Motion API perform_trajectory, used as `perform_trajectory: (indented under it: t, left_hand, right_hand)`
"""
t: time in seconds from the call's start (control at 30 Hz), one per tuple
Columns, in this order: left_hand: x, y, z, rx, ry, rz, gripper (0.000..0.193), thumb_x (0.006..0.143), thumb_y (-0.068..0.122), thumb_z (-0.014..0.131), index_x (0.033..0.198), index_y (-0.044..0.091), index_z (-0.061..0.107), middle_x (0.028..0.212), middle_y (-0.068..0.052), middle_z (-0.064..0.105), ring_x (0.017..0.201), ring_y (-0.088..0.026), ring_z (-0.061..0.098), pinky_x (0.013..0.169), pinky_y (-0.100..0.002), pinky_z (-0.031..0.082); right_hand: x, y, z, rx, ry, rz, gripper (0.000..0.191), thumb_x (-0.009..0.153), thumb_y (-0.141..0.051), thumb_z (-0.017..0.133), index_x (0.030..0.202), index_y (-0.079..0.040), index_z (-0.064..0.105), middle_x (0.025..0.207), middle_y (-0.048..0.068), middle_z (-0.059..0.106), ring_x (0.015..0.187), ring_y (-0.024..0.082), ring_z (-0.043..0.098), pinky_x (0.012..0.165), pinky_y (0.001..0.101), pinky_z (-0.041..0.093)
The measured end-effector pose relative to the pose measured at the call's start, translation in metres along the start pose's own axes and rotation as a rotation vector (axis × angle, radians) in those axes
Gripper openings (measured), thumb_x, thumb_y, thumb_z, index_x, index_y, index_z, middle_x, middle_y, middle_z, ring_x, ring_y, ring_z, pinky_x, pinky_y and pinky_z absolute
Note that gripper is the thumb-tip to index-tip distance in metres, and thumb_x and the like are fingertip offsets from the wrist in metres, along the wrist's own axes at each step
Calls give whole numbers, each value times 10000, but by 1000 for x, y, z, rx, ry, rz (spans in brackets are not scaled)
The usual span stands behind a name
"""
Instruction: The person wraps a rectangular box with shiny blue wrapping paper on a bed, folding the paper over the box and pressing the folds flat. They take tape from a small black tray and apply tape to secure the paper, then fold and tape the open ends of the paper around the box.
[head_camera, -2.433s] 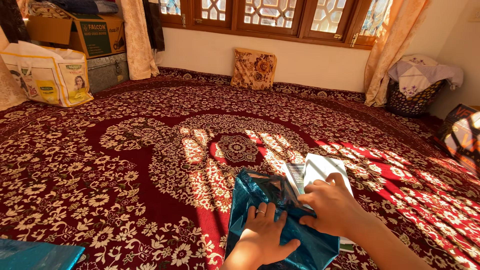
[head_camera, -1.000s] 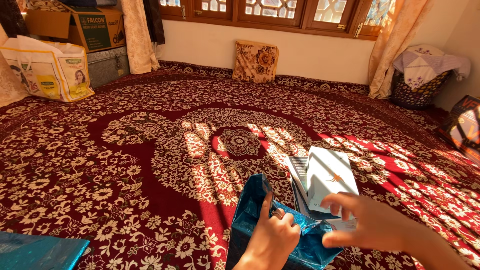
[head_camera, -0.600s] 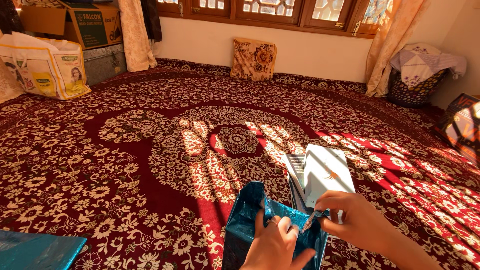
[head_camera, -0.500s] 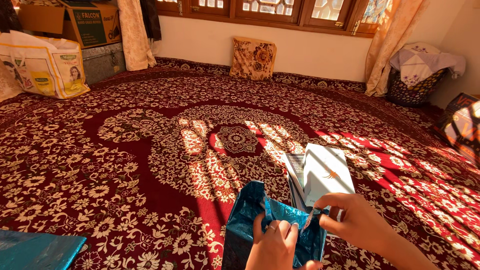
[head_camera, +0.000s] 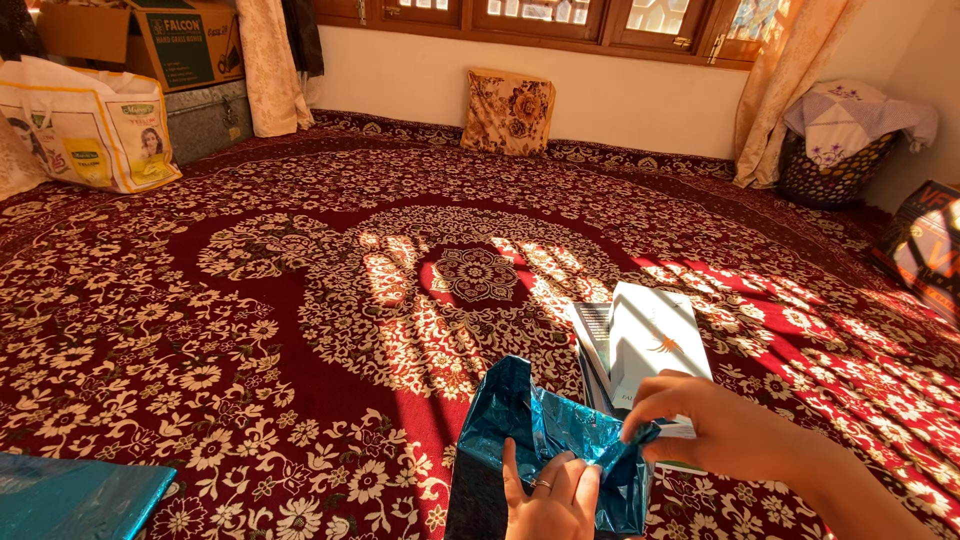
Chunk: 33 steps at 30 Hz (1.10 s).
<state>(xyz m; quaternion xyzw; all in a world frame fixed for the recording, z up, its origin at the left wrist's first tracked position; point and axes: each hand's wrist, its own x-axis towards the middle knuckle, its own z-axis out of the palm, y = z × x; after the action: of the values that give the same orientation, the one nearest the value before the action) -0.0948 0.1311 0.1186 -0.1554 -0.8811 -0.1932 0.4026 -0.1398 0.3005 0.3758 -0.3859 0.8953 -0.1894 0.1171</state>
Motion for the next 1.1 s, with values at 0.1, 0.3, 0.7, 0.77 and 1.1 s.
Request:
perform_trajectory:
  t: [0.1,0.3,0.7,0.77,1.1]
  left_hand:
    - [7,4,-12,-15,4,-29,592,960,535,541,1254,41,684,1038,-75,657,1088,-218,661,1086,-872,46]
    - [29,29,-48,-247,-286,-326,963,774,869,622,1251,35,672,990,-94,597,1045,-260,629,1091,-843,-34]
    - [24,39,-36,-88,-5,-264,830,804,727,701,1193,-7,701,999,-120,571,1068,-238,599,1118,-847,29]
    - [27,40,-40,-109,-25,-257,865,805,751,705,1193,-22,696,993,-129,565,1091,-268,596,1105,-852,16]
    - [55,61,-71,-379,-223,-638,654,630,480,860,1184,143,772,1049,-90,530,1160,-281,551,1135,-740,-57]
  right_hand:
    - [9,-10,-8,-44,4,-40,229,756,-249,890,961,-158,846,972,7,734,998,194,635,896,361,508]
    - [20,-21,-6,72,-14,-61,208,712,-180,871,901,-96,849,855,21,813,830,156,732,790,335,545]
    - [11,-39,10,-215,188,416,437,806,-394,825,1170,-191,694,826,32,661,713,168,684,679,309,543]
    - [8,-43,11,-185,56,556,550,793,-407,801,1261,-201,601,745,27,714,697,158,684,684,317,524]
    - [16,-38,41,111,398,481,175,788,-202,734,926,-130,813,629,22,760,554,141,685,564,325,540]
